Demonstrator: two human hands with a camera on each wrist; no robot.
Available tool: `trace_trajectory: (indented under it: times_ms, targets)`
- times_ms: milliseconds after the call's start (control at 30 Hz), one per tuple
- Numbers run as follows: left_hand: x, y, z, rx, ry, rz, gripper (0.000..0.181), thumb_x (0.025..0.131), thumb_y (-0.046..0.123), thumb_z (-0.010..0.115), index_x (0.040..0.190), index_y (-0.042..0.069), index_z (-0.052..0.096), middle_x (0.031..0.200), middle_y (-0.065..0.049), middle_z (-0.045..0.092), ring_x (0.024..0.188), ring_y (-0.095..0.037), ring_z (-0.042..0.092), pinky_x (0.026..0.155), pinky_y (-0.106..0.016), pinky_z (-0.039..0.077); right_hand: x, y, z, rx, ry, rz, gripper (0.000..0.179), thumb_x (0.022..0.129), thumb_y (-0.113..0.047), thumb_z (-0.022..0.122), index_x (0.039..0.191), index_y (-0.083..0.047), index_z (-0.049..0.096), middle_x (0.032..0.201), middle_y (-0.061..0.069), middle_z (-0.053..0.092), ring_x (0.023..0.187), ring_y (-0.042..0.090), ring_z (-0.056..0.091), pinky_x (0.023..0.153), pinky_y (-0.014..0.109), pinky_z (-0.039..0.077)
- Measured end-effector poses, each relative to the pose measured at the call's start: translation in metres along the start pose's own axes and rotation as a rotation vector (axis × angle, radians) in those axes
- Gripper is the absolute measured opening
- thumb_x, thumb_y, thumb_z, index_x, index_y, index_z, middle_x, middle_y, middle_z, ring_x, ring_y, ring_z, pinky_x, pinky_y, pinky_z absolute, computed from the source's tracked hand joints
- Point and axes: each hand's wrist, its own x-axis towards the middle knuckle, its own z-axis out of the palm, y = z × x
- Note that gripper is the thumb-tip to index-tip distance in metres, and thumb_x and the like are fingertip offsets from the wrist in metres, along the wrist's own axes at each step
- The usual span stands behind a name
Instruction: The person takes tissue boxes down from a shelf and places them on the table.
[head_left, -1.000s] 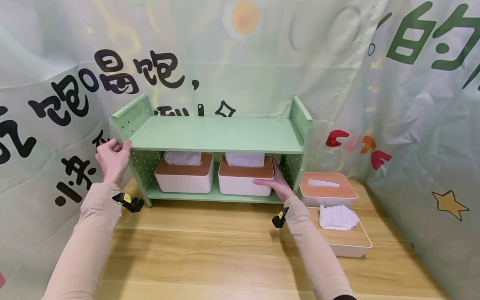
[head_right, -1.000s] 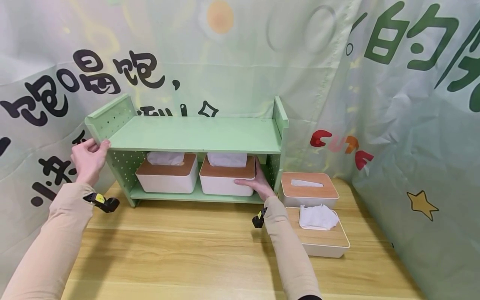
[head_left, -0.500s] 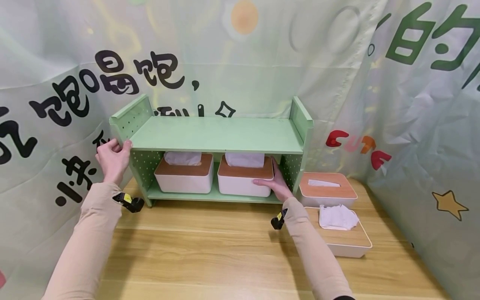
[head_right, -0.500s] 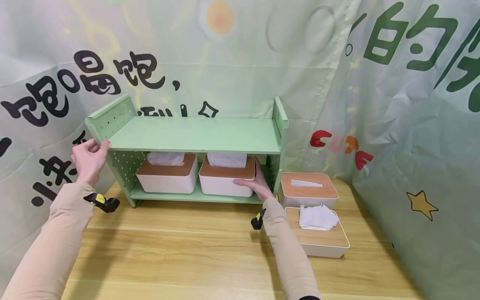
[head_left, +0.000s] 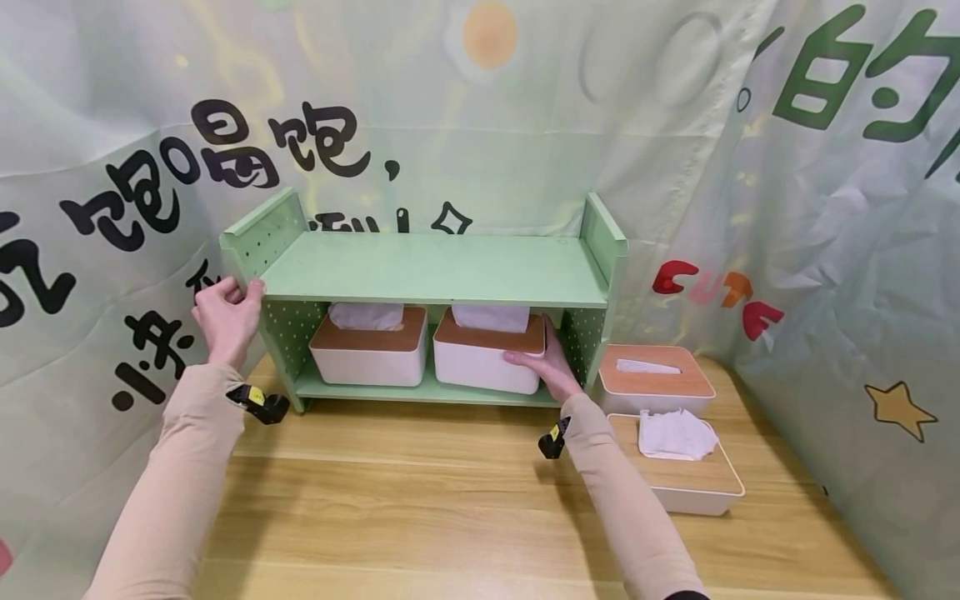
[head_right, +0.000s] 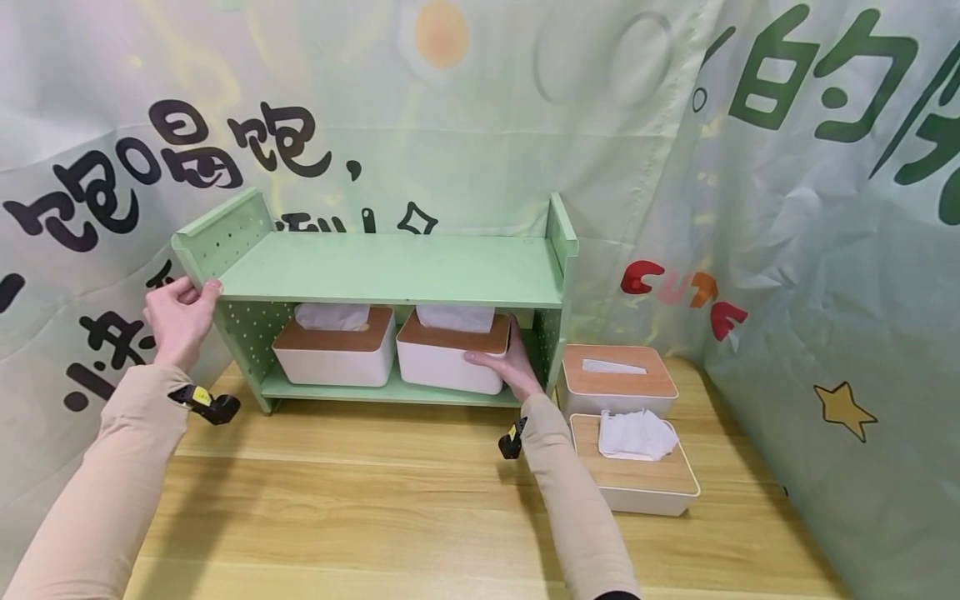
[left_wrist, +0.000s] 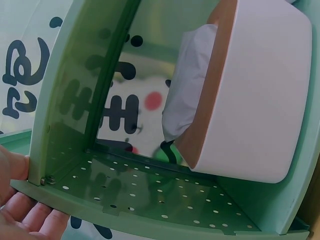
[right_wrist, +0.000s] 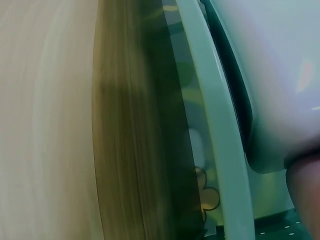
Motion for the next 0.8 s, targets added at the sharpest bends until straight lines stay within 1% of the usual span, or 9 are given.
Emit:
trace_trajectory:
  times_ms: [33,67,100,167,400,567,667,733,800]
  targets:
    - [-0.0001,0.0,0.0003,-0.001,-0.001,0.003,0.039,0.097,0.032,0.061,0.123,0.005,0.07,0.065,0.035,0.058,0.131,-0.02,0.047,0.115,-0.033,0.031,0.0003,-0.0001,0.0003,0.005,0.003,0.002,0.119,0.081,-0.021,0.081,0.163,-0.017,-0.006,0.172,0.006,-0.004,0.159,0.026,-0.001,0.129,0.052,0.009]
    - [-0.0002,-0.0002,0.0006,-0.001,-0.001,0.006,0.039,0.097,0.032,0.061,0.122,0.005,0.071,0.06,0.037,0.051,0.131,-0.021,0.046,0.115,-0.034,0.029,0.0005,-0.0002,0.0006,0.01,0.005,0.003,0.119,0.081,-0.021,0.08,0.163,-0.017,-0.006,0.172,0.006,-0.004,0.159,0.026,-0.001,0.129,0.052,0.009]
    - [-0.0003,-0.0003,0.0009,-0.002,-0.001,0.009,0.038,0.097,0.032,0.061,0.121,0.004,0.071,0.058,0.038,0.048,0.13,-0.022,0.047,0.116,-0.034,0.029,0.0006,-0.0003,0.0009,0.015,0.007,0.004,0.119,0.081,-0.02,0.08,0.163,-0.017,-0.006,0.172,0.006,-0.003,0.159,0.025,-0.001,0.129,0.052,0.01]
    - [-0.0006,-0.0003,0.001,-0.006,0.0,0.018,0.038,0.097,0.032,0.061,0.119,0.002,0.071,0.056,0.039,0.045,0.133,-0.022,0.043,0.116,-0.036,0.026,0.0006,-0.0002,0.0012,0.019,0.01,-0.002,0.118,0.082,-0.02,0.08,0.163,-0.018,-0.006,0.172,0.006,-0.003,0.159,0.025,0.0,0.129,0.051,0.01]
    - [-0.0005,0.0,0.0006,-0.009,0.005,0.022,0.038,0.097,0.031,0.061,0.12,0.003,0.071,0.055,0.04,0.044,0.137,-0.025,0.041,0.116,-0.037,0.024,-0.0007,0.0004,0.0026,0.01,0.033,-0.022,0.115,0.083,-0.021,0.079,0.163,-0.018,-0.003,0.172,0.008,-0.001,0.159,0.026,0.002,0.129,0.05,0.01]
    - [-0.0008,0.0,0.0006,-0.013,0.008,0.02,0.034,0.096,0.031,0.061,0.116,0.005,0.073,0.054,0.04,0.044,0.137,-0.024,0.04,0.116,-0.037,0.023,-0.0029,-0.0002,0.0043,0.004,0.057,-0.037,0.115,0.081,-0.02,0.081,0.163,-0.014,0.001,0.171,0.011,0.005,0.159,0.027,0.006,0.129,0.05,0.011]
    - [-0.0009,0.0001,0.0007,-0.015,0.009,0.02,0.03,0.096,0.031,0.061,0.109,0.007,0.074,0.054,0.04,0.045,0.136,-0.024,0.04,0.115,-0.037,0.024,-0.0035,-0.0005,0.0051,0.019,0.064,-0.045,0.116,0.079,-0.018,0.082,0.163,-0.012,0.002,0.171,0.012,0.006,0.158,0.028,0.007,0.129,0.05,0.011]
    - [-0.0007,-0.0001,0.0009,-0.014,0.009,0.019,0.03,0.096,0.031,0.061,0.111,0.007,0.074,0.055,0.04,0.045,0.136,-0.024,0.04,0.116,-0.036,0.024,-0.0039,-0.0009,0.0056,0.036,0.067,-0.05,0.117,0.078,-0.016,0.082,0.163,-0.011,0.002,0.171,0.013,0.007,0.158,0.029,0.007,0.129,0.05,0.011]
    - [-0.0004,-0.0003,0.0007,-0.013,0.006,0.013,0.033,0.097,0.031,0.061,0.116,0.008,0.073,0.057,0.039,0.046,0.137,-0.023,0.04,0.116,-0.036,0.026,-0.0039,-0.0012,0.0059,0.057,0.07,-0.051,0.116,0.078,-0.013,0.082,0.163,-0.011,0.003,0.171,0.013,0.006,0.158,0.028,0.007,0.129,0.049,0.011]
